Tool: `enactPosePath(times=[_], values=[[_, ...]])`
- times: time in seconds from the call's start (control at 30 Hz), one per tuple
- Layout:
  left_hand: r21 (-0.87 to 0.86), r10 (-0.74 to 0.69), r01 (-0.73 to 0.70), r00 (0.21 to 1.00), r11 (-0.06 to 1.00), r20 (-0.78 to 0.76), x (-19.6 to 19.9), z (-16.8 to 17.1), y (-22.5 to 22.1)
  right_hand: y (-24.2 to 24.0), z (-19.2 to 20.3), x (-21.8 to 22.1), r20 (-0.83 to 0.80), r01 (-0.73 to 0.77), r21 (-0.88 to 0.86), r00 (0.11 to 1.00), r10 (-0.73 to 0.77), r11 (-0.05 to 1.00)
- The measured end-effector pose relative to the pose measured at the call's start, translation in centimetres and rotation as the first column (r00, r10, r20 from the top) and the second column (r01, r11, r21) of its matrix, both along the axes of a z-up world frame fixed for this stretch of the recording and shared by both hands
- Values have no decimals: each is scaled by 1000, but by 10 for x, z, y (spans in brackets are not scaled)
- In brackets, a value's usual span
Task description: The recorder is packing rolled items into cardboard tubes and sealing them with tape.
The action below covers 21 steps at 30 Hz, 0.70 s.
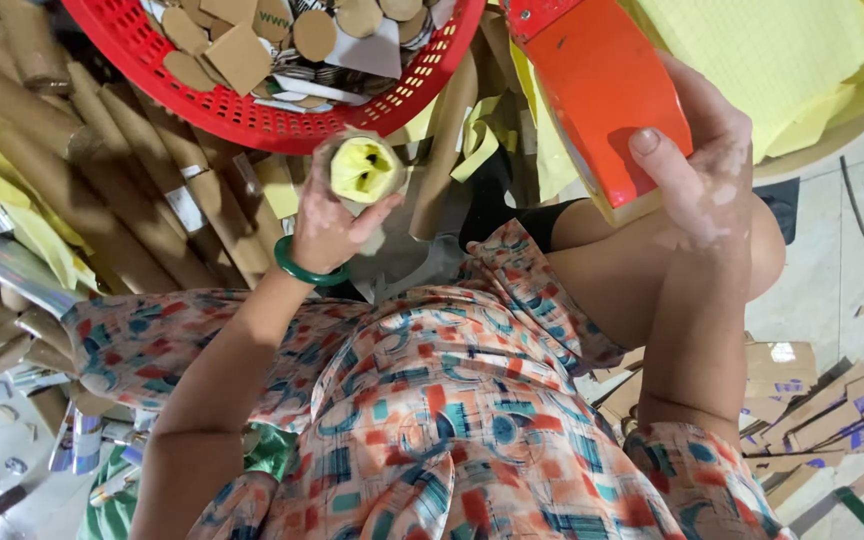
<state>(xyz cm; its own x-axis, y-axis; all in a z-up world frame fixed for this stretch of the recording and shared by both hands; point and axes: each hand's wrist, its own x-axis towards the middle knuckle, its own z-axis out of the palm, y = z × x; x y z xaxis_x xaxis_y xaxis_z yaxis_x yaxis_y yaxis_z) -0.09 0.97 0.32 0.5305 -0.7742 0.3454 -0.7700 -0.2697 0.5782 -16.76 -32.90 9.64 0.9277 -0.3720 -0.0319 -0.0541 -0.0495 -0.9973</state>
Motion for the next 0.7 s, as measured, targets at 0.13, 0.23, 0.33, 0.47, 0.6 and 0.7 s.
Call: enactPosePath(times=[0.13,0.23,0.33,0.47,0.6,0.7], values=[[19,130,-129,980,992,-153,-10,-29,27,13,8,13,-23,-89,40,996,90,995],[-10,169,-176,961,984,-219,-15,-29,31,27,13,21,-76,-141,36,987,143,989],[-29,190,-197,967,980,-170,-26,-24,35,44,18,32,-108,-218,72,968,225,973],[-81,200,-217,963,973,-178,-22,-28,38,59,30,52,-189,-347,46,918,349,937],[-151,199,-257,927,955,-317,-25,-37,39,61,22,62,-135,-380,106,910,392,919],[-141,199,-278,889,950,-412,-19,-31,40,66,19,72,-101,-361,105,923,371,927]])
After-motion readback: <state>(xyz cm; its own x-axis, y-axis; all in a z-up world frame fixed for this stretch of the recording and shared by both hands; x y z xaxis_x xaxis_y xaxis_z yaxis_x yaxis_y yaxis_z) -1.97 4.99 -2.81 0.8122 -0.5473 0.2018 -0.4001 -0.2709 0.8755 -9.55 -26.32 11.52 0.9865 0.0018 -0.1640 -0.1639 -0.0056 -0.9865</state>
